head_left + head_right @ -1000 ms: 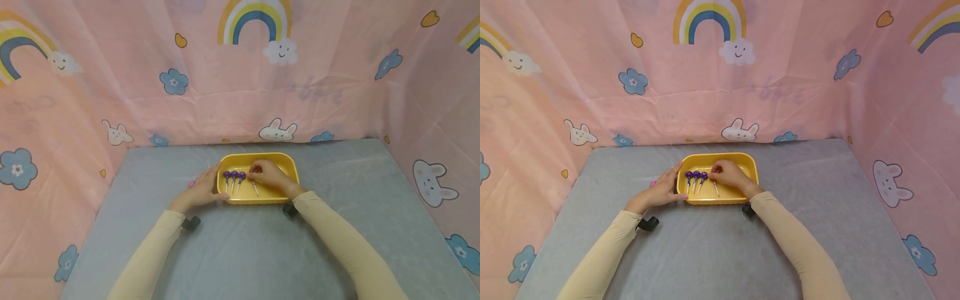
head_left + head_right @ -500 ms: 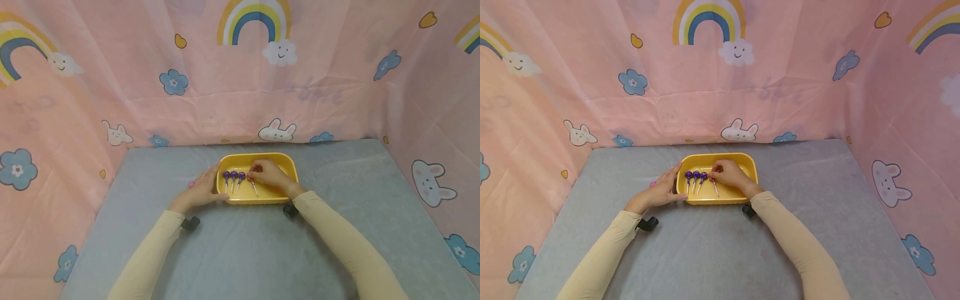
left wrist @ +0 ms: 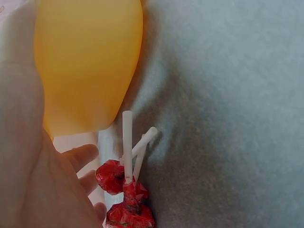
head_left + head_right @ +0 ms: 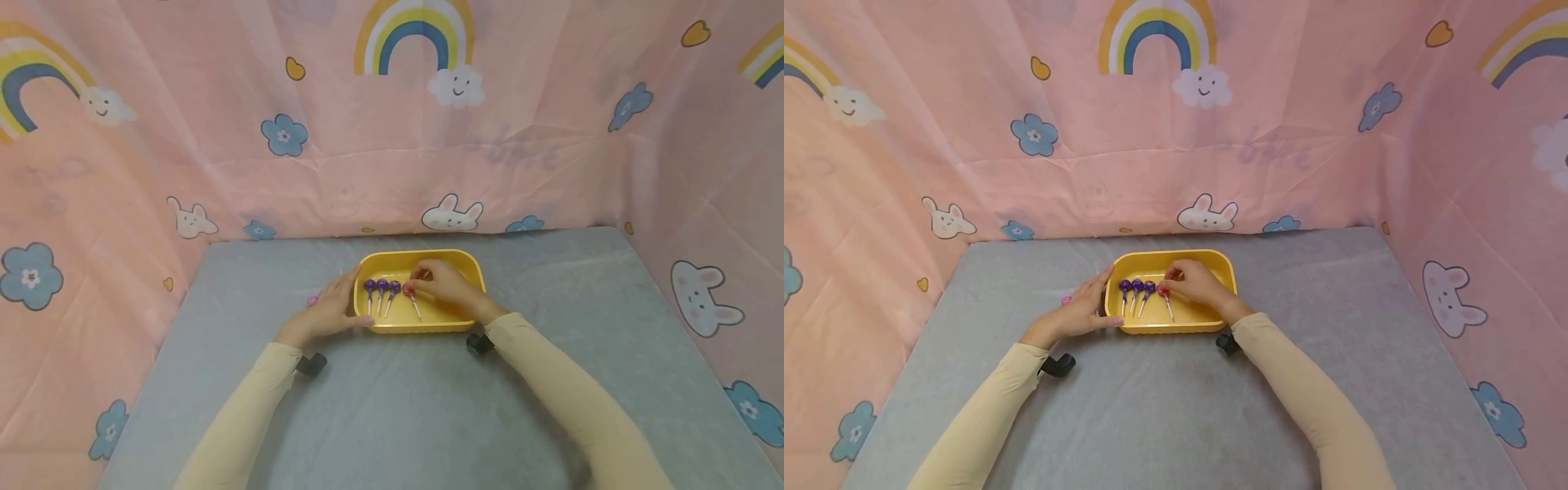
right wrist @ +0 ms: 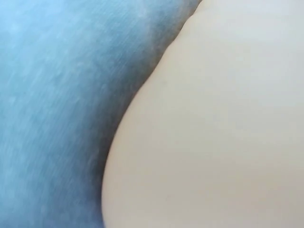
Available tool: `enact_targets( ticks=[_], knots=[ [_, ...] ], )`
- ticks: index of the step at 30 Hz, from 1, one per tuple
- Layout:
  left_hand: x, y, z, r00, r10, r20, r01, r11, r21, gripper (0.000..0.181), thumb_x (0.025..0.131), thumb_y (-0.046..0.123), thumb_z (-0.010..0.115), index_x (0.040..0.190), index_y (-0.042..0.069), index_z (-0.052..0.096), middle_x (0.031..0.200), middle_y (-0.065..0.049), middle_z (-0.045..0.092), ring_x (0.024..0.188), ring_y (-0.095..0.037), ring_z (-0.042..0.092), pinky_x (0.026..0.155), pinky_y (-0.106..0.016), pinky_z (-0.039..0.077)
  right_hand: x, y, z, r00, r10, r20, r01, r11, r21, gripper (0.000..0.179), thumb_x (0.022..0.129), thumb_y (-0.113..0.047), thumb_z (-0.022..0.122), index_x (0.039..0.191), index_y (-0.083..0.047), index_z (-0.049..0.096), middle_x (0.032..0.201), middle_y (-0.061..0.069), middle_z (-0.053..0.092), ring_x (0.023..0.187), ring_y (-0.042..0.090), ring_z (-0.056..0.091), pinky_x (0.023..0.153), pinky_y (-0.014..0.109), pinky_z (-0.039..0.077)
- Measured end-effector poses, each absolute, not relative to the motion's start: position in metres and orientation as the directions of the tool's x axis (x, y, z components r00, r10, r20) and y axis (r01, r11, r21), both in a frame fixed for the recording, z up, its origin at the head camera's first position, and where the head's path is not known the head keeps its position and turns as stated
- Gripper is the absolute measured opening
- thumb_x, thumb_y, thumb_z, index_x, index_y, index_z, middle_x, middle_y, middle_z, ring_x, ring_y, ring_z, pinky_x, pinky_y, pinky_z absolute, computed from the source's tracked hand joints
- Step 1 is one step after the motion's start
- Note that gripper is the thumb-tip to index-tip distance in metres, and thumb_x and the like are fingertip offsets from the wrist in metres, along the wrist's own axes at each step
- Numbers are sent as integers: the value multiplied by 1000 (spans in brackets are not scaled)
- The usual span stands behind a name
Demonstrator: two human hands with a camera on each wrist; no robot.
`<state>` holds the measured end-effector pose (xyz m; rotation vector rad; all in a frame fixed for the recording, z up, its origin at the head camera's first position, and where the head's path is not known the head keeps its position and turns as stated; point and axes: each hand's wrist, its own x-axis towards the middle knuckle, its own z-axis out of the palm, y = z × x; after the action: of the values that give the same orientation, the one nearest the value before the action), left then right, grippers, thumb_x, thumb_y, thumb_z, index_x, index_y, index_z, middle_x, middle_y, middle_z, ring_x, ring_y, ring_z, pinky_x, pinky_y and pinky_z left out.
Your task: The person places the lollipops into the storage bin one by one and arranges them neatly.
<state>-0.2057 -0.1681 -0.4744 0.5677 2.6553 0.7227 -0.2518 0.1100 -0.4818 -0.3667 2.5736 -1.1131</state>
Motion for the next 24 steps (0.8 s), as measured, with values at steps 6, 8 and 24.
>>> enact_targets(
  ticks=[6, 8, 24],
  knots=[
    [-205, -168, -474, -868, 449, -211, 279, 794, 540, 117, 83, 58, 71, 159, 23, -11, 168, -12, 10, 155, -37, 11, 125, -57, 13, -247, 121, -475, -916, -387, -109, -186, 649, -737, 24, 94, -35, 68, 104, -14, 68, 105, 5, 66, 99, 22, 58, 91, 36, 51],
    [-206, -168, -475, -868, 448, -215, 278, 796, 537, 118, 83, 59, 71, 159, 24, -12, 168, -11, 9, 155, -36, 11, 125, -56, 13, -245, 126, -472, -913, -399, -84, -213, 643, -735, 26, 94, -34, 67, 107, -11, 68, 107, 6, 67, 99, 22, 58, 92, 37, 51],
    [-207, -169, -479, -871, 442, -213, 274, 798, 536, 118, 82, 61, 71, 159, 27, -13, 169, -10, 9, 155, -34, 11, 126, -54, 12, -224, 176, -449, -914, -400, 67, -341, 668, -662, 58, 89, -37, 72, 138, -11, 56, 147, 12, 43, 134, 34, 42, 114, 60, 35]
  ],
)
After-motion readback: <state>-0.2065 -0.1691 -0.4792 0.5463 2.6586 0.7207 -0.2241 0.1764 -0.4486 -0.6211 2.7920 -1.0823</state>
